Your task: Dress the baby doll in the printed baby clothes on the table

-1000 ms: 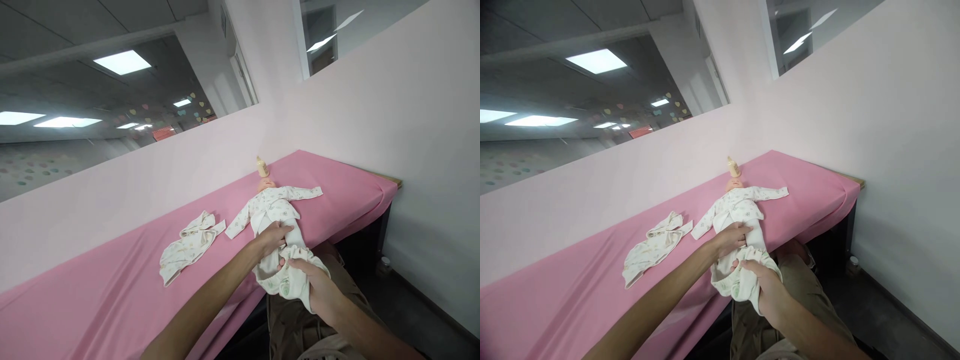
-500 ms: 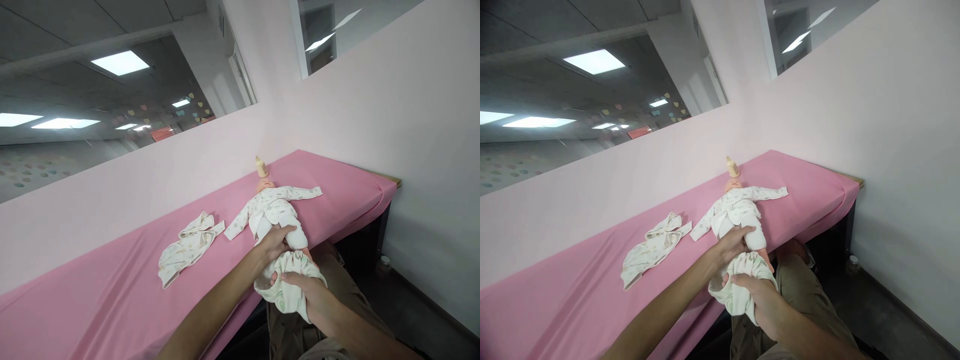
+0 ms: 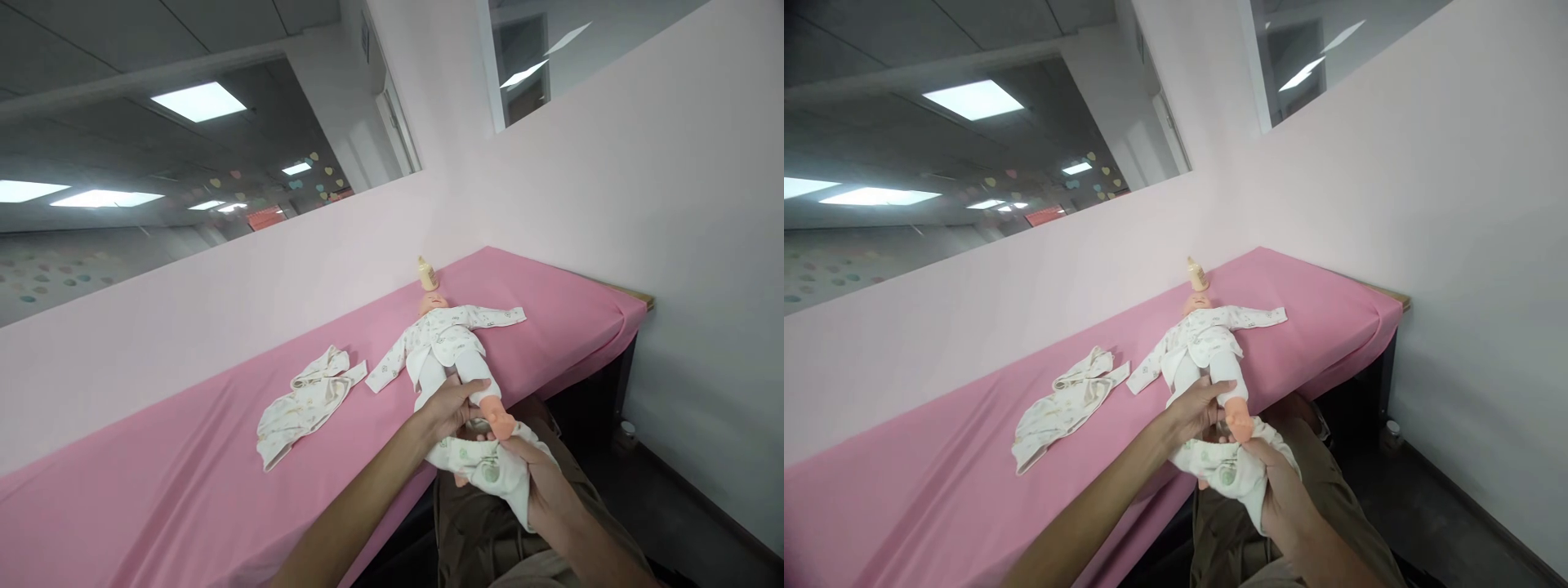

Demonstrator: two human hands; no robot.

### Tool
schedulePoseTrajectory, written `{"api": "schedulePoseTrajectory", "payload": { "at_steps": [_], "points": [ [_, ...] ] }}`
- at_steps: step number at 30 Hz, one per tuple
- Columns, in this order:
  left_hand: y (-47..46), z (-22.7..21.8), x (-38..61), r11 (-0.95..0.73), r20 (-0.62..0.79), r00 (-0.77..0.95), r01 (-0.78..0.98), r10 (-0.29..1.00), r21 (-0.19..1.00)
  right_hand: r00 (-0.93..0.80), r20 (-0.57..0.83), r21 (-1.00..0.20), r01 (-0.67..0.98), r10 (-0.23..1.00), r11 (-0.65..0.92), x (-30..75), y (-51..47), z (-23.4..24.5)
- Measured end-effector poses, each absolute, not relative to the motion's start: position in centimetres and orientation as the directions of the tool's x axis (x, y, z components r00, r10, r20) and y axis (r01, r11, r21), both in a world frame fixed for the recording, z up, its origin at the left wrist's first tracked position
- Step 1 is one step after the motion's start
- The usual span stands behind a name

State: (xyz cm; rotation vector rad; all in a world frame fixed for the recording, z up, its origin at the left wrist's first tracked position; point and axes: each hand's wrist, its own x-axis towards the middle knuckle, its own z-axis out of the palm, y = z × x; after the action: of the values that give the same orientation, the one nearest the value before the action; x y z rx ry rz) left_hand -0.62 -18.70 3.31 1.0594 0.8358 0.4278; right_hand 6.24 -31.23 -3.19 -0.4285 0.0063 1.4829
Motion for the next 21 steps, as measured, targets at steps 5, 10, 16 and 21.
{"api": "schedulePoseTrajectory", "payload": {
  "at_steps": [5,10,16,21],
  "points": [
    [-18.7,2.5,-0.7,0.382,-0.355,0.585,0.083,0.729,0.921,0.076,-0.317,-0.177,-0.984,0.945,0.019,7.1,-32.1,-3.2],
    [-18.7,1.7,-0.8,0.343,-0.334,0.572,0.096,0.749,0.934,0.014,-0.306,-0.103,-0.995,0.952,-0.018,7.7,-33.5,-2.4],
    [-18.8,1.7,-0.8,0.327,-0.340,0.535,0.122,0.773,0.937,-0.022,-0.372,-0.066,-0.997,0.928,-0.050,7.9,-34.2,-1.2],
    [-19.0,1.9,-0.6,0.327,-0.350,0.528,0.140,0.774,0.935,-0.029,-0.341,-0.090,-0.994,0.940,-0.063,7.9,-34.4,-1.4]
  ]
}}
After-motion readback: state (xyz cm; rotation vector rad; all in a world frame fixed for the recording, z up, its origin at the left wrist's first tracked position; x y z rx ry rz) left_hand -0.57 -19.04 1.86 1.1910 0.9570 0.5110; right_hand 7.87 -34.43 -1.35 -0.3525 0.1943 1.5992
